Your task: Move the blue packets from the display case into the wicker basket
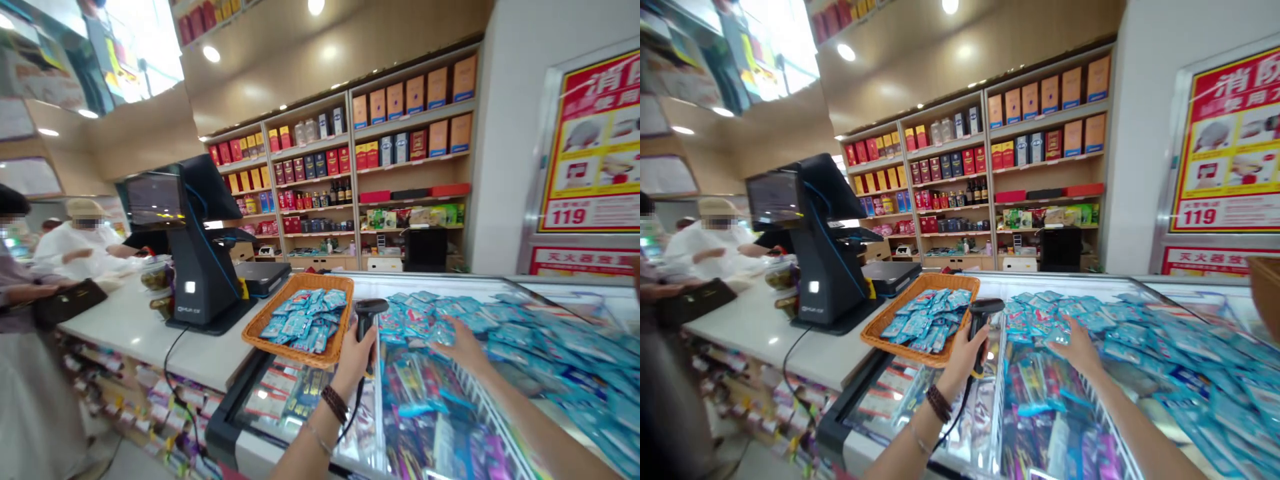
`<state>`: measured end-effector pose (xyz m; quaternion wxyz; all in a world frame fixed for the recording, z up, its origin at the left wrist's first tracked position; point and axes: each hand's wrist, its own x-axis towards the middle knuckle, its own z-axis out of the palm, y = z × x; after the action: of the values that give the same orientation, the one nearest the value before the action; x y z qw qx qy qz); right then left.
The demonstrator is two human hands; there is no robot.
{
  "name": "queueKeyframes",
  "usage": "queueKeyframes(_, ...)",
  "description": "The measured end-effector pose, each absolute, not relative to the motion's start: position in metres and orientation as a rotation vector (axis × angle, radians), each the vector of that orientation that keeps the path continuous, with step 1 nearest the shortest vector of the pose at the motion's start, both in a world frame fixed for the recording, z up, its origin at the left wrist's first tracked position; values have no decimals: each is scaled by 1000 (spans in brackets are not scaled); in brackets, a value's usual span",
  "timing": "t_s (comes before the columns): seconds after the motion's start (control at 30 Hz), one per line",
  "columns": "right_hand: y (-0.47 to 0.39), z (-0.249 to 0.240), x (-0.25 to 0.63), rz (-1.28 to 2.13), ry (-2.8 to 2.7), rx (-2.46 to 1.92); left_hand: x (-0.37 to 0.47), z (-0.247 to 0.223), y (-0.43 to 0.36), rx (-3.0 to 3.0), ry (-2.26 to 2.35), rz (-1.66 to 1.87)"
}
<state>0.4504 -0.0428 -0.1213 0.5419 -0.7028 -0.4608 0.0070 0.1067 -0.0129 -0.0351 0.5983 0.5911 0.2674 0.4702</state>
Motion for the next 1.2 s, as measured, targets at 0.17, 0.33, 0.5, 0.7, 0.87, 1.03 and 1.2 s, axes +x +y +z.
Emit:
queueKeyframes(0.17,-66,-132,452,75,-942,-1467,156,-50,-27,1433,556,942)
queueKeyframes(0.33,-67,-140,443,78,-968,-1434,180,-73,-39,1402,543,864)
queueKeyframes(0.5,-66,-143,439,62,-1057,-1385,181,-87,-41,1334,512,834)
queueKeyframes(0.7,-76,-134,445,153,-961,-1503,179,-87,-44,1290,533,835)
queueKeyframes(0.87,-89,-121,443,234,-813,-1565,180,-90,-48,1311,553,820)
queueKeyframes(1.03,-94,-114,437,179,-776,-1524,180,-90,-49,1334,543,795)
queueKeyframes(1.2,-93,-115,438,136,-796,-1560,178,-87,-51,1369,514,775)
